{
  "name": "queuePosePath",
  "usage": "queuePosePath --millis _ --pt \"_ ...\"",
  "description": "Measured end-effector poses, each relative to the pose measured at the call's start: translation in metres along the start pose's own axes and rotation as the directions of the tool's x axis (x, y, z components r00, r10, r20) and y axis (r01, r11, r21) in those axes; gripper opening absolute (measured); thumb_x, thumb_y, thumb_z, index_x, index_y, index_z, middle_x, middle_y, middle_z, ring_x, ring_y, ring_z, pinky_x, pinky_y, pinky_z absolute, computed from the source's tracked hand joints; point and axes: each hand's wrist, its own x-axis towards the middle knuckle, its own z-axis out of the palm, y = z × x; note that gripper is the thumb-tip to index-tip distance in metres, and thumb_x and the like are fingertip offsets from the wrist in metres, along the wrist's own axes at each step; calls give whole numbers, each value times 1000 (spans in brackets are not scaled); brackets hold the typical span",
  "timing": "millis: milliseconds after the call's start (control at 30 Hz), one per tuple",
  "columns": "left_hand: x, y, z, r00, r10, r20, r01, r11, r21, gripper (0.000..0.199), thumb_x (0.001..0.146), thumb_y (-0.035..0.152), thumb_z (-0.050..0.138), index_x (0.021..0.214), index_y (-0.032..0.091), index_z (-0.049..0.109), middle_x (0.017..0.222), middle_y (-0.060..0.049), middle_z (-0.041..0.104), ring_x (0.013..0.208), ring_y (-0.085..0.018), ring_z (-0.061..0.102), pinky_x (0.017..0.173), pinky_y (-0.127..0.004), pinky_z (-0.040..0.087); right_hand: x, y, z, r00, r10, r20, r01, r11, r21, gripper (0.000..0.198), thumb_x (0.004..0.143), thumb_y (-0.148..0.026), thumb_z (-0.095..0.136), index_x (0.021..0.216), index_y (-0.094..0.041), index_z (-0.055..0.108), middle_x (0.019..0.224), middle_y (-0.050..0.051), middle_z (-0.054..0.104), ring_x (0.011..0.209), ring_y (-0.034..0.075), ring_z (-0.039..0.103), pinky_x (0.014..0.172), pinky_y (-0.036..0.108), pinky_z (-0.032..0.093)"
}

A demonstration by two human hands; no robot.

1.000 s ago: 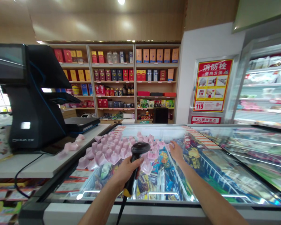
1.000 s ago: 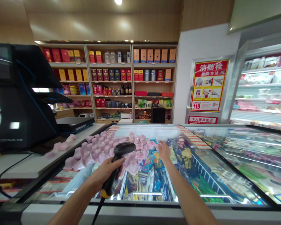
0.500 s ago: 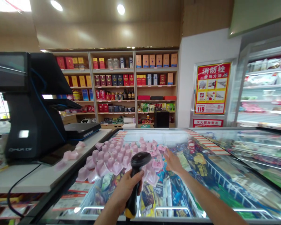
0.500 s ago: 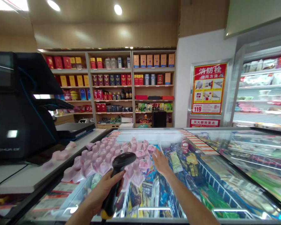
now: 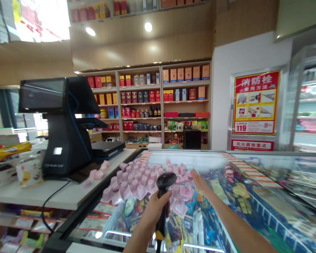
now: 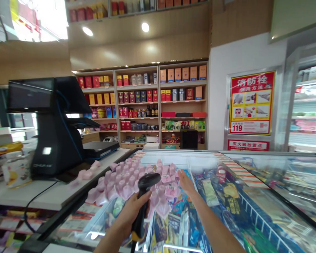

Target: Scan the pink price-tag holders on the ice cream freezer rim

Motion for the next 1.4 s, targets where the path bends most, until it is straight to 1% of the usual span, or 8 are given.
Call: queuePosePath --millis 133,233,433,633,733,933,1267,1400 --pt "8 -4 0 998 -43 49 43 999 2 36 59 49 59 58 17 43 40 6 45 34 -6 39 39 -20 30 -5 -10 3 998 32 45 -37 993 112 59 78 -47 23 122 -11 39 123 14 44 117 21 36 95 36 29" --pt "7 -2 0 996 -36 78 35 999 8 35 61 48 58 58 17 43 40 6 44 34 -6 39 39 -20 31 -14 0 -14 996 90 3 -89 983 162 60 75 -49 30 122 -12 37 119 14 48 109 23 46 89 36 36" --pt "-8 6 2 994 -3 106 1 1000 18 28 68 41 54 61 16 43 44 5 46 39 -6 41 42 -19 31 -32 9 -37 998 19 57 -15 998 -55 34 65 -39 51 91 -20 60 86 6 66 82 22 59 71 31 43" --pt "-6 -3 -1 982 -85 168 75 995 65 32 65 46 56 61 16 44 43 5 46 37 -7 41 41 -20 30 -34 -9 -33 995 16 100 1 986 -169 20 64 -26 50 79 -21 62 75 3 67 73 20 60 63 26 42" --pt "-9 1 1 983 -82 165 73 996 60 33 63 47 57 62 17 44 43 5 46 38 -7 41 41 -20 31 -31 -1 -37 999 43 32 -41 998 -53 22 62 -19 48 79 -19 61 76 4 67 72 20 61 64 27 44" --pt "-16 19 14 968 -55 246 37 996 78 30 65 43 56 66 15 46 48 5 47 40 -5 39 43 -19 31 -25 10 -44 981 -41 -191 117 906 408 31 60 -20 52 91 -15 54 87 8 64 80 19 60 73 34 47" --pt "-7 29 31 961 -32 274 9 996 83 29 68 42 54 59 16 44 42 4 46 38 -6 38 43 -19 31 -26 -1 -47 970 -85 -226 160 926 341 31 59 -18 52 89 -16 53 86 7 64 81 18 59 77 34 45" --pt "-7 32 29 971 -41 237 26 997 68 29 66 43 55 59 16 45 44 5 47 40 -6 41 43 -19 33 -19 23 -69 945 45 -325 18 981 191 31 59 -20 49 90 -14 54 87 9 64 80 20 59 75 33 45"
